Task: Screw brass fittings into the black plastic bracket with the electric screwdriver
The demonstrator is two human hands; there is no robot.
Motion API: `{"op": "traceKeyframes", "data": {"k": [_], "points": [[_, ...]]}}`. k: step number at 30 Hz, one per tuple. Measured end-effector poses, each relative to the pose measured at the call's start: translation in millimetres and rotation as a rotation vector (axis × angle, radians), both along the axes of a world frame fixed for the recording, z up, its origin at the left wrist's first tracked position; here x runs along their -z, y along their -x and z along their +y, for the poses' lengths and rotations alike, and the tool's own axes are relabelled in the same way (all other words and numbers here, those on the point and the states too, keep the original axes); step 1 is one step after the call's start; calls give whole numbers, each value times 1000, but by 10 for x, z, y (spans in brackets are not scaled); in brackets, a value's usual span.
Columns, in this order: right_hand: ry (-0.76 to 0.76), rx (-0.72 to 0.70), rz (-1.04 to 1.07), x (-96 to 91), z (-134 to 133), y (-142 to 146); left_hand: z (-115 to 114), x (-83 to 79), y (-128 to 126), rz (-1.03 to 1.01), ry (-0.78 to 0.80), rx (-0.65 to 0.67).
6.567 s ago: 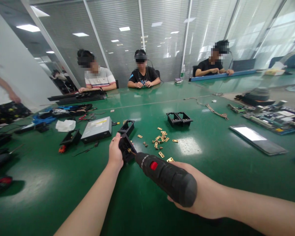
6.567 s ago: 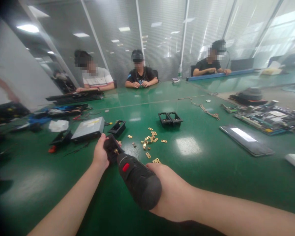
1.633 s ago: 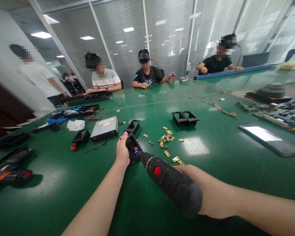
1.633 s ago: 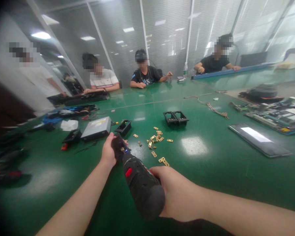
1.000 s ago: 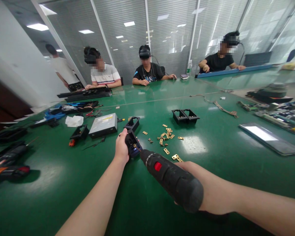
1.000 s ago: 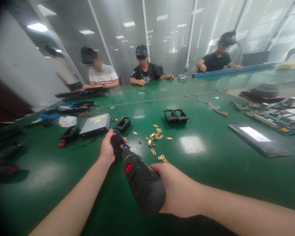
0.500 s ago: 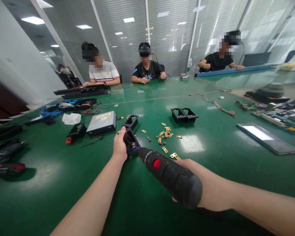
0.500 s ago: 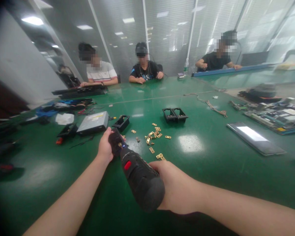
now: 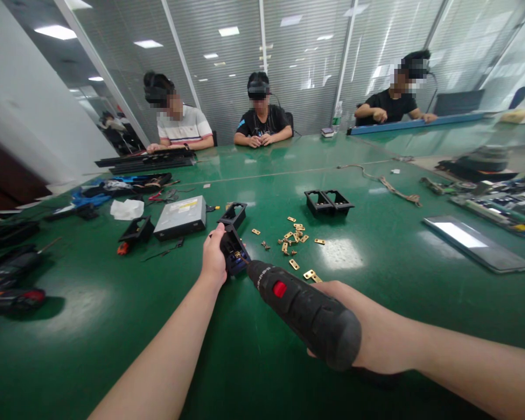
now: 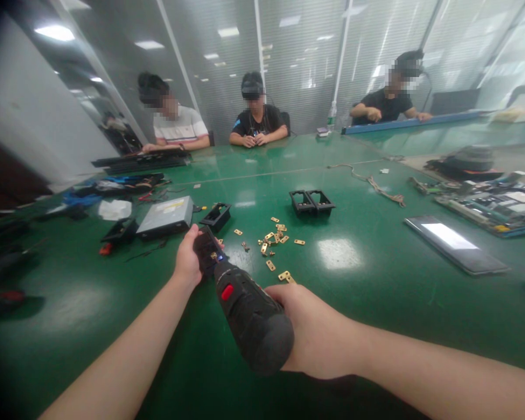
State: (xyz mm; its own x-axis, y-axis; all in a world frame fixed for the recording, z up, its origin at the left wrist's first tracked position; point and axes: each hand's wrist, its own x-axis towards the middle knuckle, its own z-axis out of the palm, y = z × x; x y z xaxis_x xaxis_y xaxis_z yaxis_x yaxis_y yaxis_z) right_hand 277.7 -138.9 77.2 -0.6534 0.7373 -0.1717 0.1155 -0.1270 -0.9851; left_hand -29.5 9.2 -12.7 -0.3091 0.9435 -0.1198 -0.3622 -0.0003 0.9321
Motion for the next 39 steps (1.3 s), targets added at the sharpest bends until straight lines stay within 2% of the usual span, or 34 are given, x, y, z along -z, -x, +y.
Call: {"op": "traceKeyframes", "data": {"k": [8, 14, 21, 27, 33, 39], "points": [[14, -22, -1, -28, 7, 14, 12, 18, 9, 7, -1, -4], [-66, -53, -51, 68, 44, 16, 8, 8, 7, 16, -3, 11], [-86, -31, -53, 37, 34, -2, 12, 11, 5, 22, -3, 3], [-154, -41, -45, 119, 47, -3, 16, 11, 1, 22, -5, 1], [-88, -37, -86, 20, 32, 2, 10, -3, -4, 14, 10, 0], [-95, -49, -64, 28, 48, 7, 14, 0, -5, 13, 4, -2]]}}
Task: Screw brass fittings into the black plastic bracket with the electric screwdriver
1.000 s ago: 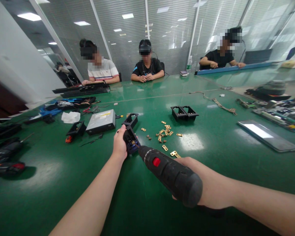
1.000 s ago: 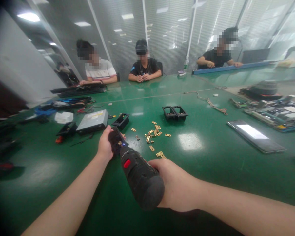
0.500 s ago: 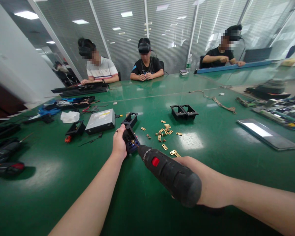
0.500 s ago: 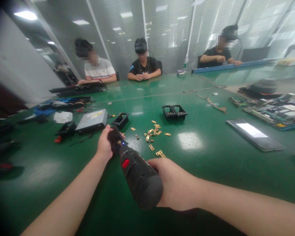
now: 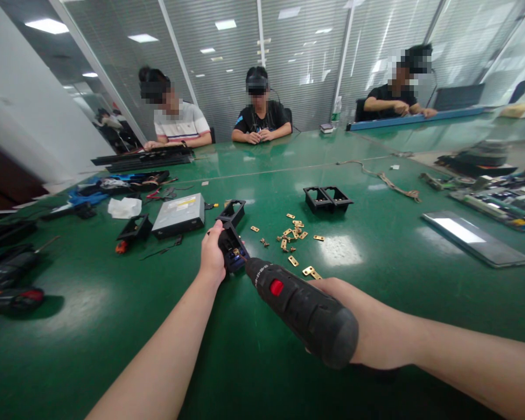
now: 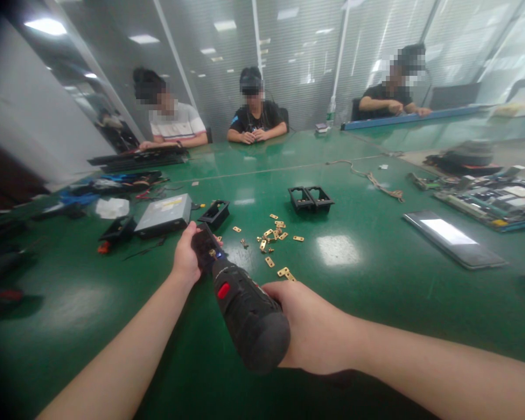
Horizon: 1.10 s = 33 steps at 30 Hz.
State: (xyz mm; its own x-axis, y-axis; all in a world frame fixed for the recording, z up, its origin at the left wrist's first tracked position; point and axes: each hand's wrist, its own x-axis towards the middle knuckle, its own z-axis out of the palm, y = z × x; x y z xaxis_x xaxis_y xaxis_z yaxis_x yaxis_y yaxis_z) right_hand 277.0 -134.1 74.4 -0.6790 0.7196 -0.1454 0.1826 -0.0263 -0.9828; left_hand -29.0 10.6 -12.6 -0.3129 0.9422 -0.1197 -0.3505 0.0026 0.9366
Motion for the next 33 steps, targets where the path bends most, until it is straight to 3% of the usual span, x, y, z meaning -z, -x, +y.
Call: {"op": "traceKeyframes", "data": {"k": [33], "points": [[15, 28, -15, 38, -45, -20, 10, 17, -6, 18, -15, 7]]}}
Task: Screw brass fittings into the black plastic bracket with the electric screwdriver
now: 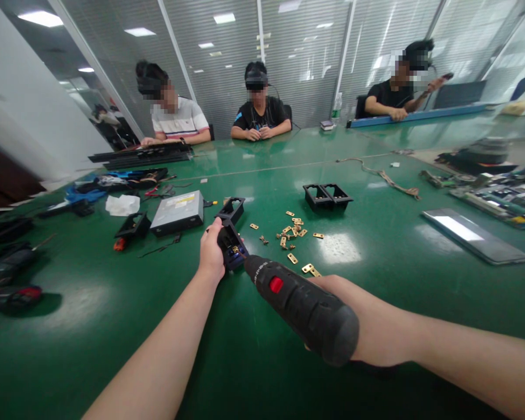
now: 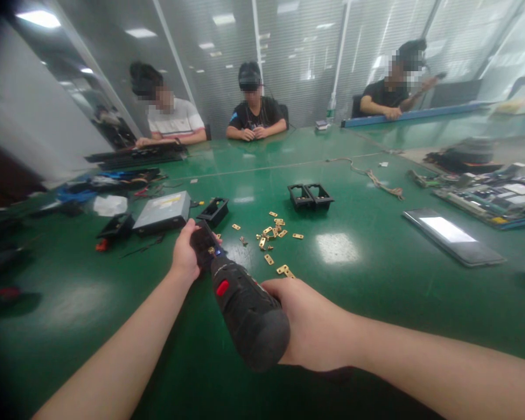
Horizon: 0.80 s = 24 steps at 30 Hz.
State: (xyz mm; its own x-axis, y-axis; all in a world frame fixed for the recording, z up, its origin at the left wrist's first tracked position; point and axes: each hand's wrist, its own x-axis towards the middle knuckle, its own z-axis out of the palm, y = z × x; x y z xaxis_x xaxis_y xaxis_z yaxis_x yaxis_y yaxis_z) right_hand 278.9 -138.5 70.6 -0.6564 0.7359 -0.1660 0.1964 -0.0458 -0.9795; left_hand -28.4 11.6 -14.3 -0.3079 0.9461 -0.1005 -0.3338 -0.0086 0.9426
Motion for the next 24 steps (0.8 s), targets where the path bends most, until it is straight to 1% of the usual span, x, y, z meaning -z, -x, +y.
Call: {"op": "traceKeyframes", "data": {"k": [3, 8, 15, 21, 24], "points": [[0, -13, 6, 18, 6, 7, 1, 3, -2, 3, -1, -12], [-58, 5, -3, 21, 9, 3, -8, -4, -18, 11, -16, -24], [-63, -16, 56, -2, 8, -5, 3, 9, -19, 2, -24, -26], [-37, -28, 28, 11, 8, -27, 7, 5, -11, -19, -6, -15], [-28, -6, 5, 15, 0, -29, 4, -7, -17, -14, -4, -23]]}}
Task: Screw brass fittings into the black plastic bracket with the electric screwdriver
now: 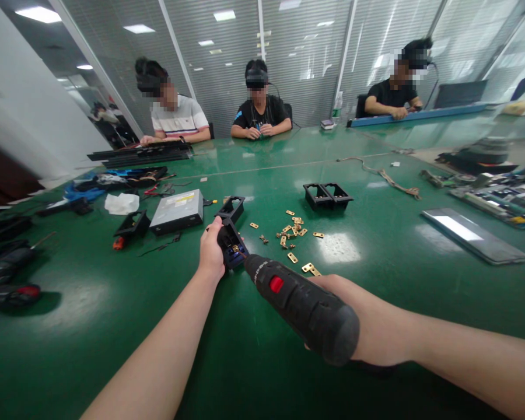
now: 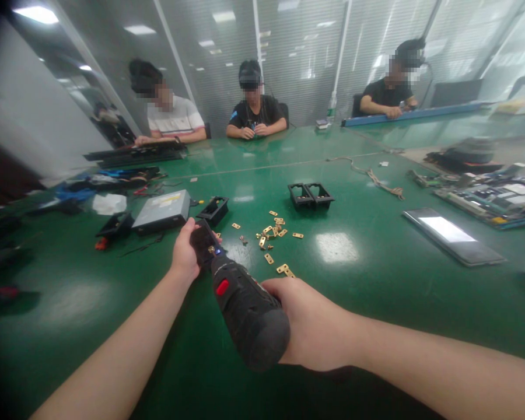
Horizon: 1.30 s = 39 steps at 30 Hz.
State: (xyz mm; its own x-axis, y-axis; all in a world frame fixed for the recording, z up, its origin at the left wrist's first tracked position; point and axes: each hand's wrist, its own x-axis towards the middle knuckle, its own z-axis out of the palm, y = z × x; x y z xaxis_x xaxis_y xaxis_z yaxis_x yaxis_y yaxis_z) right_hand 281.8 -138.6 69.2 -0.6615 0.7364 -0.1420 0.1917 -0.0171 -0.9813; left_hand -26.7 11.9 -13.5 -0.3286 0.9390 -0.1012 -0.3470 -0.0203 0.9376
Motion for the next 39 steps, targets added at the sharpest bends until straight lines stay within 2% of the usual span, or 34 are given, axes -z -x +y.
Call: {"op": "traceKeyframes", "data": {"k": [13, 18, 29, 39], "points": [[-41, 45, 3, -40, -14, 39, -7, -10, 22, 17, 4, 28], [-11, 3, -2, -33, 15, 26, -21, -37, 9, 12, 2, 9], [-60, 7, -10, -25, 20, 24, -32, -32, 26, -1, 8, 8], [18, -7, 7, -9, 29, 30, -24, -13, 32, 29, 5, 22]]}}
